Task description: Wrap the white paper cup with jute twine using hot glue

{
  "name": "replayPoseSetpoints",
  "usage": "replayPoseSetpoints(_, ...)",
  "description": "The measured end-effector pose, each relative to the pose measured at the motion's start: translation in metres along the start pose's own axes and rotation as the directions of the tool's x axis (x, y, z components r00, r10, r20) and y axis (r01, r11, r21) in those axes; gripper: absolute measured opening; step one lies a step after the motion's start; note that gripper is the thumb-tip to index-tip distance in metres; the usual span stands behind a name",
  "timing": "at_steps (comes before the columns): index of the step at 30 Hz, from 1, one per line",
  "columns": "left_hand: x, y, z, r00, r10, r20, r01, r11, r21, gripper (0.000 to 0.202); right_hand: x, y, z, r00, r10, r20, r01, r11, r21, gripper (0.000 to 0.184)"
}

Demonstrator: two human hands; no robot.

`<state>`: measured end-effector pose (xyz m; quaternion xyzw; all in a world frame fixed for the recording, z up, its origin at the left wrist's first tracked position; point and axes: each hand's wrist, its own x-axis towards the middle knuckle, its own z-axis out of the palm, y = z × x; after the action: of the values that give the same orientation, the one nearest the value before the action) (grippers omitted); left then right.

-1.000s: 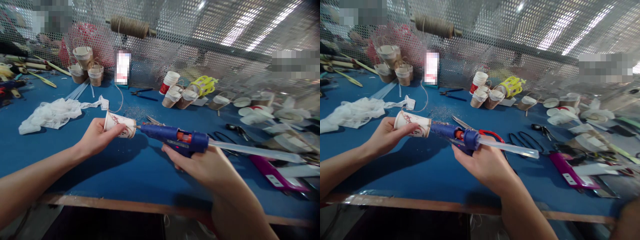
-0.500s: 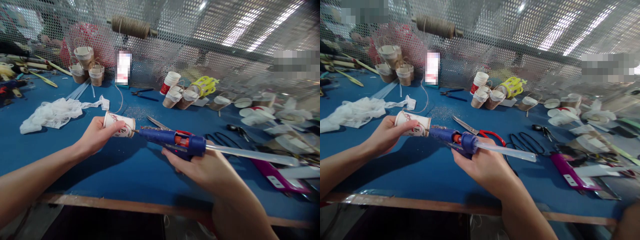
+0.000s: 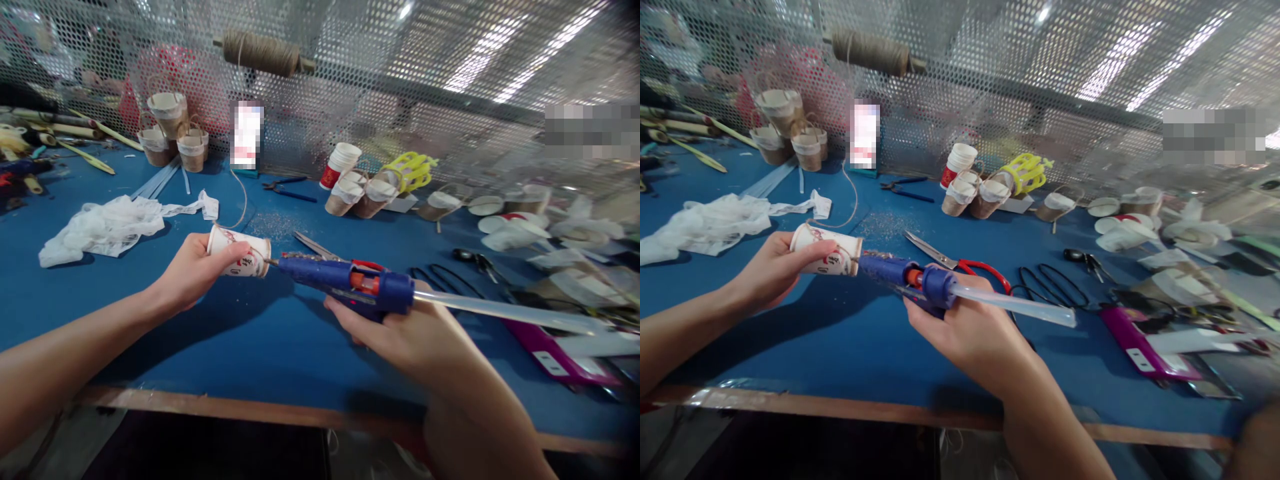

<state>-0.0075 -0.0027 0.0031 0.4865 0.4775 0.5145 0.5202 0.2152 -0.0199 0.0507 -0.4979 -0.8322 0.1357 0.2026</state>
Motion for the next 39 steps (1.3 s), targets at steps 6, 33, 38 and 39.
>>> replayPoseSetpoints(6,0.001,-0.002,-0.002,1.0,0.016,-0.003,-0.016,1.0,0.019,0.018,0.003,-0.006,0.0,0.999,-0.024,-0.035,0.025,1.0,0.02,0.023)
replayPoseSetpoints(33,-0.005,-0.001,-0.007,0.677,0.666,0.313,-0.707,0.47,0.529,0.025,0.008,0.001,-0.007,0.999,0.041,-0.009,-0.041,0.999,-0.011,0.021)
replayPoseSetpoints(38,-0.004,-0.002,-0.008,0.64,0.686,0.346,-0.731,0.405,0.55,0.026,0.007,0.004,-0.004,1.0,0.026,-0.003,-0.025,0.998,0.049,0.02)
replayPoseSetpoints(39,-0.004,-0.002,-0.009,0.628,0.692,0.357,-0.739,0.385,0.553,0.025,0.007,0.004,-0.004,0.999,0.04,-0.001,-0.04,0.997,0.063,0.02)
